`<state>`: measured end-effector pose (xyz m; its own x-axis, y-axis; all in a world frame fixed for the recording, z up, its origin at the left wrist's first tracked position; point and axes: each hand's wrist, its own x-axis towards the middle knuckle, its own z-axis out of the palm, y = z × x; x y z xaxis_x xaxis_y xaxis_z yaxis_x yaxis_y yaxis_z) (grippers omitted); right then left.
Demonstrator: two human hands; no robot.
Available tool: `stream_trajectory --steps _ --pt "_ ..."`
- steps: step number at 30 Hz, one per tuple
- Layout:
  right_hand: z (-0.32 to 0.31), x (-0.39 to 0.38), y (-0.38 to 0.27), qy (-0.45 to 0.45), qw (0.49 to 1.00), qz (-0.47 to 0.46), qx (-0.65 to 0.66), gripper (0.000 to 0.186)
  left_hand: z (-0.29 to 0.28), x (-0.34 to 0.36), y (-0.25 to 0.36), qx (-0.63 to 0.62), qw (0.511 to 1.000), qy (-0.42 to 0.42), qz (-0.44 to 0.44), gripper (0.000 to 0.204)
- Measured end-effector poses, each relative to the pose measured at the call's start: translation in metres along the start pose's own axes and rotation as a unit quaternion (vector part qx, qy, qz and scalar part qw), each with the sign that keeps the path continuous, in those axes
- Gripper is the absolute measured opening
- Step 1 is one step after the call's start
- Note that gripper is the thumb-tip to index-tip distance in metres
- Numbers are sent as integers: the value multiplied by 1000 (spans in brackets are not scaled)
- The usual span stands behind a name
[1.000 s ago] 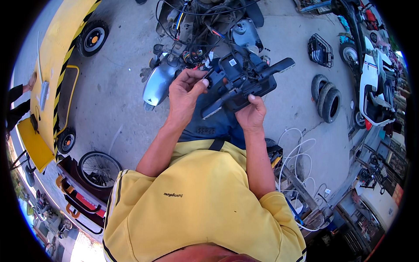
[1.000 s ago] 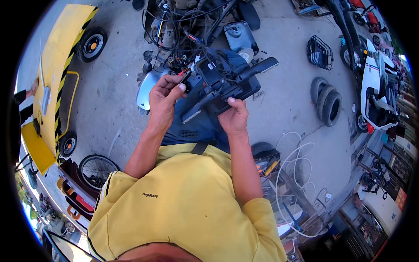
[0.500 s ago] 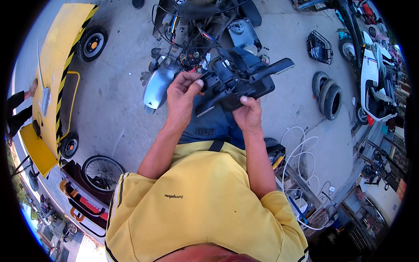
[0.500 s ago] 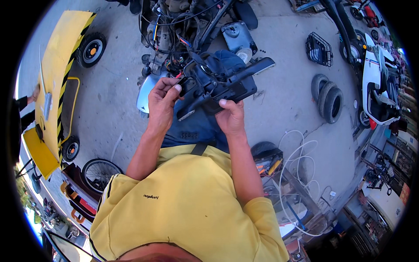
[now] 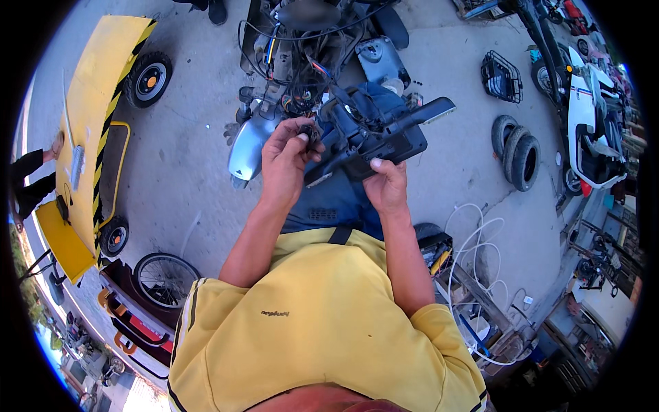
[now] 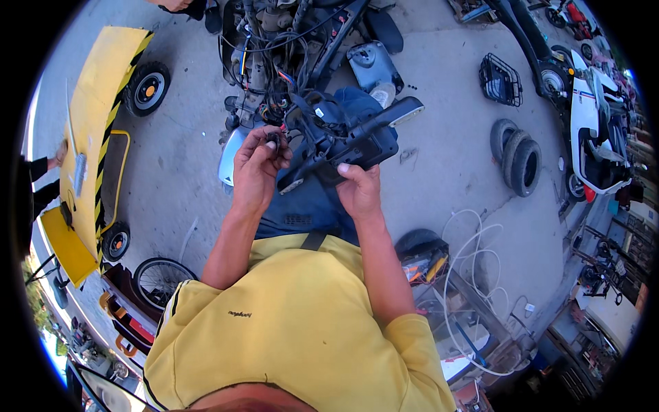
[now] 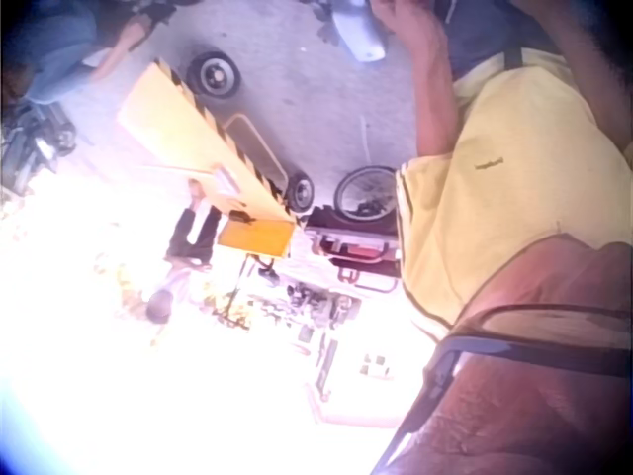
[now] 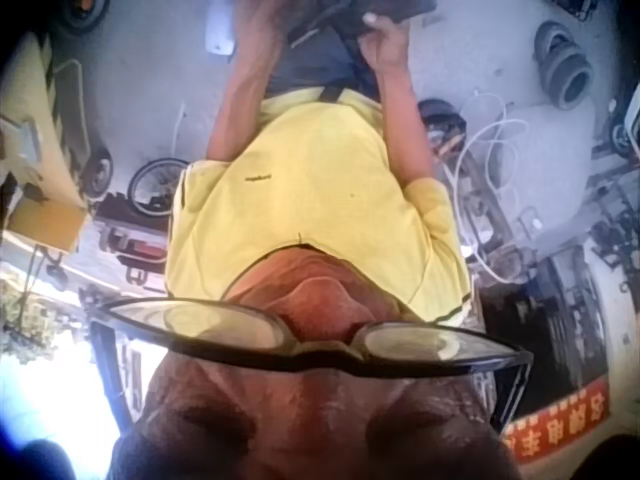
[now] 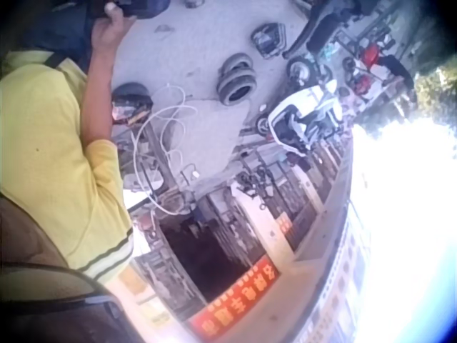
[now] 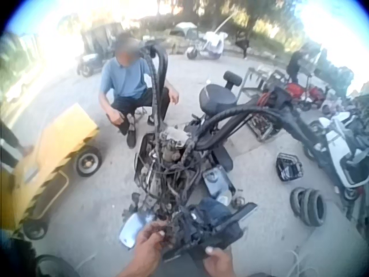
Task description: The person holds a scooter handlebar assembly and repeatedly manipulates its internal components and wiring. They rotate the assembly, pull and adjust wires, and press internal parts with both hands. The work occurs in an outdoor repair area with other scooters and tools nearby.
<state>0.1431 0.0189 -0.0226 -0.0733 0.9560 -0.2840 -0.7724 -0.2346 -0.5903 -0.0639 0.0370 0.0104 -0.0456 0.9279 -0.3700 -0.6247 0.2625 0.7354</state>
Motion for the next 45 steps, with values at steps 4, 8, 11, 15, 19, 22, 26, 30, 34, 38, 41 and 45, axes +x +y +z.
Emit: stream_trajectory --steps 4,8,11,15,19,22,26,30,34,38,41,45 --pt "3 -2 0 1 1000 -1 2 44 5 0 7 -61 998 -5 -28 21" --pt "-1 -4 2 -3 1000 -10 16 49 2 9 17 28 999 -18 -22 32" --pt "5 -7 3 16 1000 -20 0 48 22 19 38 160 987 -11 -6 41" --pt "19 -19 -1 60 997 -48 -31 50 38 33 54 255 966 -44 -29 47" --pt "31 -36 -8 90 990 -79 -70 52 44 41 56 245 964 -65 -82 45" --pt "32 -48 -16 97 987 -87 -95 54 54 44 55 245 960 -84 -110 42" --pt "35 -56 -27 110 980 -83 -140 54 58 53 43 227 958 -98 -143 35" --pt "28 -51 -33 105 985 -79 -111 49 55 60 34 206 962 -100 -150 28" --pt "23 -45 -38 115 992 -43 -43 42 53 62 30 158 969 -103 -159 25" --pt "12 -37 -43 131 991 21 23 53 58 62 24 137 976 -80 -152 23" --pt "20 -33 -54 54 997 49 25 52 66 60 21 129 980 -46 -141 23" --pt "16 -28 -58 42 993 96 58 57 71 57 20 152 981 -36 -114 25"
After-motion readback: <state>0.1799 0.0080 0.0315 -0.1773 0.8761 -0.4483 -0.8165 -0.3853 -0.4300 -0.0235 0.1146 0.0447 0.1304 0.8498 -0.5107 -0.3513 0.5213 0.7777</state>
